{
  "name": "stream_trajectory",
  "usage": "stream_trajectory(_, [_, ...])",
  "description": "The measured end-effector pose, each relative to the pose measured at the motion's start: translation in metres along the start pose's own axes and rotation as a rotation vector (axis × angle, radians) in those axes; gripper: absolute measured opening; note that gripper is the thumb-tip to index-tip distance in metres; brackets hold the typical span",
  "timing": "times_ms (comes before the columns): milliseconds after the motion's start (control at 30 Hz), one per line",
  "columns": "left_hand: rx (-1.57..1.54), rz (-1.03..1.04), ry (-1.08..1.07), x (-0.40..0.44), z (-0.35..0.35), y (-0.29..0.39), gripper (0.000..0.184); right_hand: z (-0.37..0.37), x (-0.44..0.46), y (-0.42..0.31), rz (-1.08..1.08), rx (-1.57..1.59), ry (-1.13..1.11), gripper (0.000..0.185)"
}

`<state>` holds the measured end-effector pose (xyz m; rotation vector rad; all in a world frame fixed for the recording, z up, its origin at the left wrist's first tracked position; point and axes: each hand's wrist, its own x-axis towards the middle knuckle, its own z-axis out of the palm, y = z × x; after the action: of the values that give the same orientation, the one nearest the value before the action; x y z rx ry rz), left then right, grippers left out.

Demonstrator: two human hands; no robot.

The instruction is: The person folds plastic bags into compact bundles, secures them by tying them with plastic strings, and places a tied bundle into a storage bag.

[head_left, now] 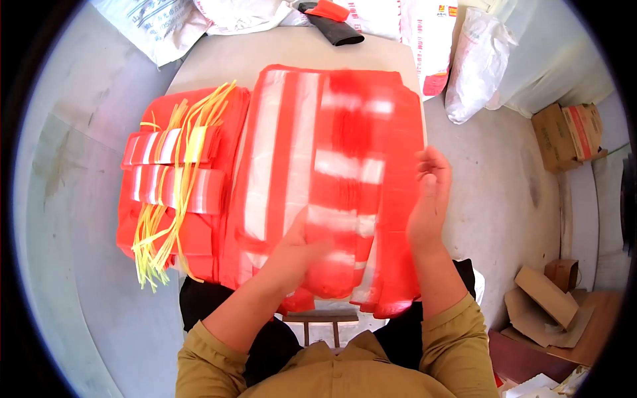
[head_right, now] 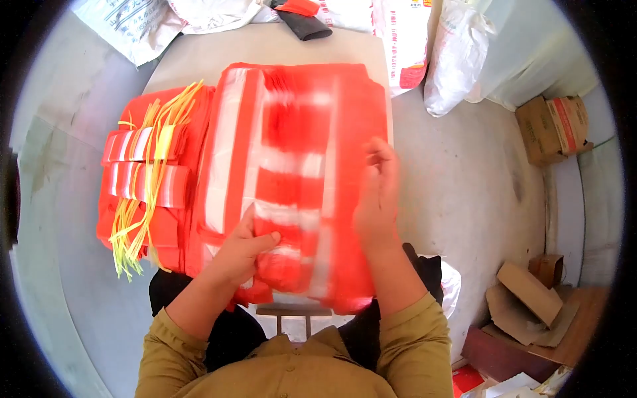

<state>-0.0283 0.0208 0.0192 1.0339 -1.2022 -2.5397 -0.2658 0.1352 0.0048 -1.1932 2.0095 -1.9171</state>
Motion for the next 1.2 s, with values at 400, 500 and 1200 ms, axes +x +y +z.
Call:
stream_trajectory(400, [0.756,0.487,0.07,-0.003,-0.005,-0.028,0.099,0.036,-0.016,-0.026,0.415,0.026,-0.494,0.066])
stream_trajectory(500, [0.962,0.686,0.092,-0.004,-0.005,-0.02,0.098,0.039,-0.018,-0.033,0.496,0.133,-0.506,0.067])
stream_trajectory(1200, [1.464,0.7,0.027,0.009,0.009,-0.028,0.084,0.057,-0.023,-0.033,0.847,0.884,-0.555,0.069])
